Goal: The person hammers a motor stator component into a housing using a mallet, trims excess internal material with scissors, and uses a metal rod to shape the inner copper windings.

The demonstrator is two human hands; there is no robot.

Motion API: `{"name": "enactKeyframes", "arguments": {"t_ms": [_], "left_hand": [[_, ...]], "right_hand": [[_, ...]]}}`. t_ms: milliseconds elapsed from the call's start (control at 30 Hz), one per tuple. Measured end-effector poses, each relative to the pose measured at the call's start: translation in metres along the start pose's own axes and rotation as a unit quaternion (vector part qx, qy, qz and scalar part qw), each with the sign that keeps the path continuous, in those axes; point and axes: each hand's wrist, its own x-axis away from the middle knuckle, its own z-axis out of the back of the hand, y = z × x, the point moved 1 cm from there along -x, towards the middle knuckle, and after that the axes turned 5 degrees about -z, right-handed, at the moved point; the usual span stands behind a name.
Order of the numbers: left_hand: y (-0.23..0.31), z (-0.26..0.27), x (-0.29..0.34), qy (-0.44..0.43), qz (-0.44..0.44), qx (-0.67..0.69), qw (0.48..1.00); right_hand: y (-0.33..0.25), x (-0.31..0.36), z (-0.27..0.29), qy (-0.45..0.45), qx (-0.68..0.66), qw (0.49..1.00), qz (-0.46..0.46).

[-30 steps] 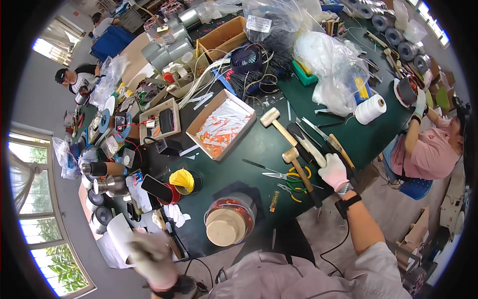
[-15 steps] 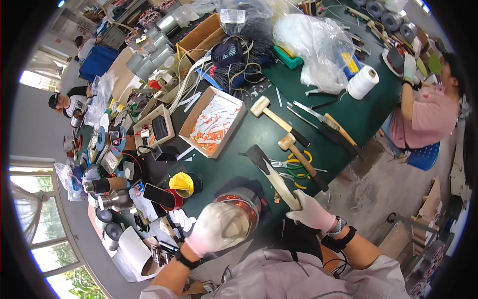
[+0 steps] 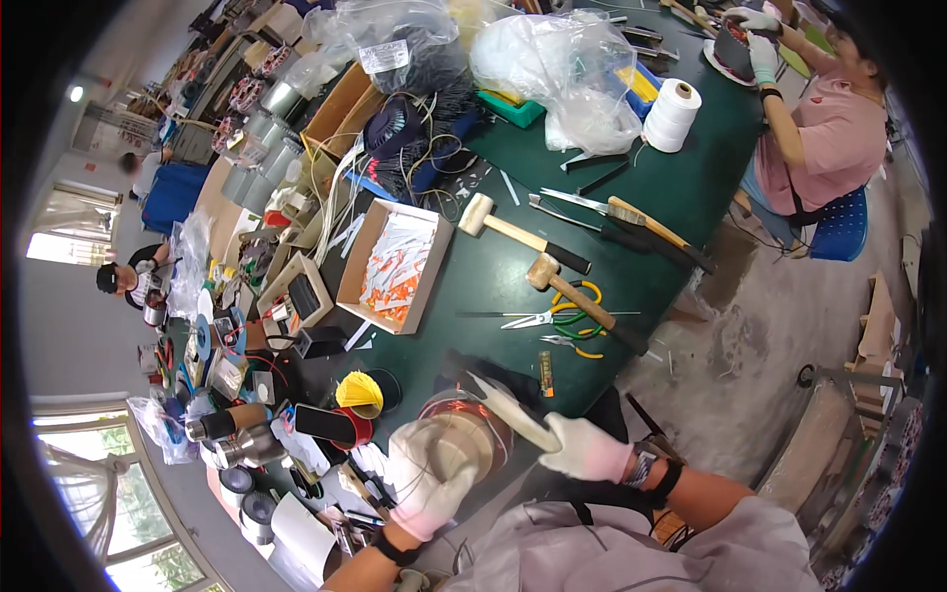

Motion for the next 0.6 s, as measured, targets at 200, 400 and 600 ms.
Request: {"name": "enactKeyframes", "arguments": {"t_ms": [200, 400, 600], "left_hand": [[-0.012, 0.011, -0.035, -0.114, -0.219, 0.004, 0.969], [-0.007, 0.0, -0.024, -0.046, -0.146, -0.005, 0.988], [0.005, -0.001, -0.024, 0.009, -0.063, -0.048, 0.997]], "right_hand": [[-0.011, -0.002, -0.02, 0.052, 0.044, 0.998, -0.004], [-0.026, -0.001, 0.027, 0.085, -0.072, 0.992, -0.051], [-0.009, -0.01, 0.002, 0.053, 0.084, 0.995, 0.002]]}}
